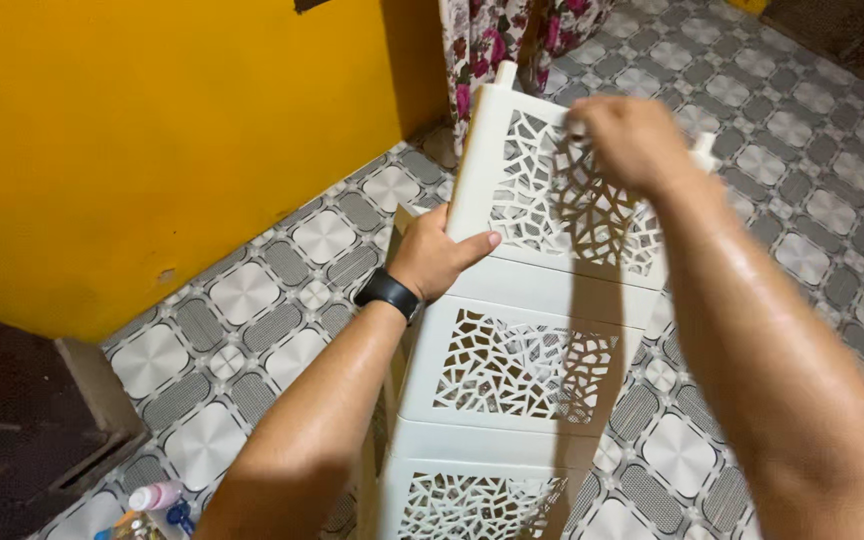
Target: The person assembles a white plastic storage unit by hand, connecting perforated side panels to a base tray and stacking multiple units. The person repeatedly attaches and detaches panels to form a vertical stack.
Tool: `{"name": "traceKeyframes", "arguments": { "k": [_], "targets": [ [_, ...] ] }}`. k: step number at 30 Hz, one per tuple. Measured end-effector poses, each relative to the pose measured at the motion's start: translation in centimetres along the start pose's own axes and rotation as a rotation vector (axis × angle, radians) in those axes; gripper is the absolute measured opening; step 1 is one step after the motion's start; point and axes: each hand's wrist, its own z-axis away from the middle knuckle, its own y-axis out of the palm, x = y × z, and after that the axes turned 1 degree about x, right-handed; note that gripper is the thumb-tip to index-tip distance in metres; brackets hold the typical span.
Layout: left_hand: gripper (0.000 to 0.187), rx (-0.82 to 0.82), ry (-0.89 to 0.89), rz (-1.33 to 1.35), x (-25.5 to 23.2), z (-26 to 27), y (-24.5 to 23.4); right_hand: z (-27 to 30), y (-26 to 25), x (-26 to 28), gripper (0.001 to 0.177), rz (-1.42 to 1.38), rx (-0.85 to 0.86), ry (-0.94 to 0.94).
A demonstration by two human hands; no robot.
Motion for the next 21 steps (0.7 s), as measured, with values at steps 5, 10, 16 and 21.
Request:
{"name": "traceKeyframes", "arguments": {
  "k": [5, 10, 16, 21],
  "targets": [
    [0.049, -0.045, -0.072, -0.067, 0.9, 0.3, 0.3, 2.3, 2.2, 1.2, 0.054, 0.163, -0.221, -0.159],
    [0.055, 0.198, -0.006, 0.138, 3.2, 0.0, -1.7, 2.4, 1.9, 0.4, 0.053, 0.114, -0.209, -0.179],
    [0.049, 0.258, -0.034, 0.204, 5.1, 0.0, -1.7, 1.3, 2.1, 0.0, 0.051, 0.136, -0.179, -0.254],
    [0.044, 0.132, 0.066, 0.114, 5.6, 1.1, -2.2, 2.0, 1.7, -6.4, 0.062, 0.111, -0.462, -0.460]
  ]
}}
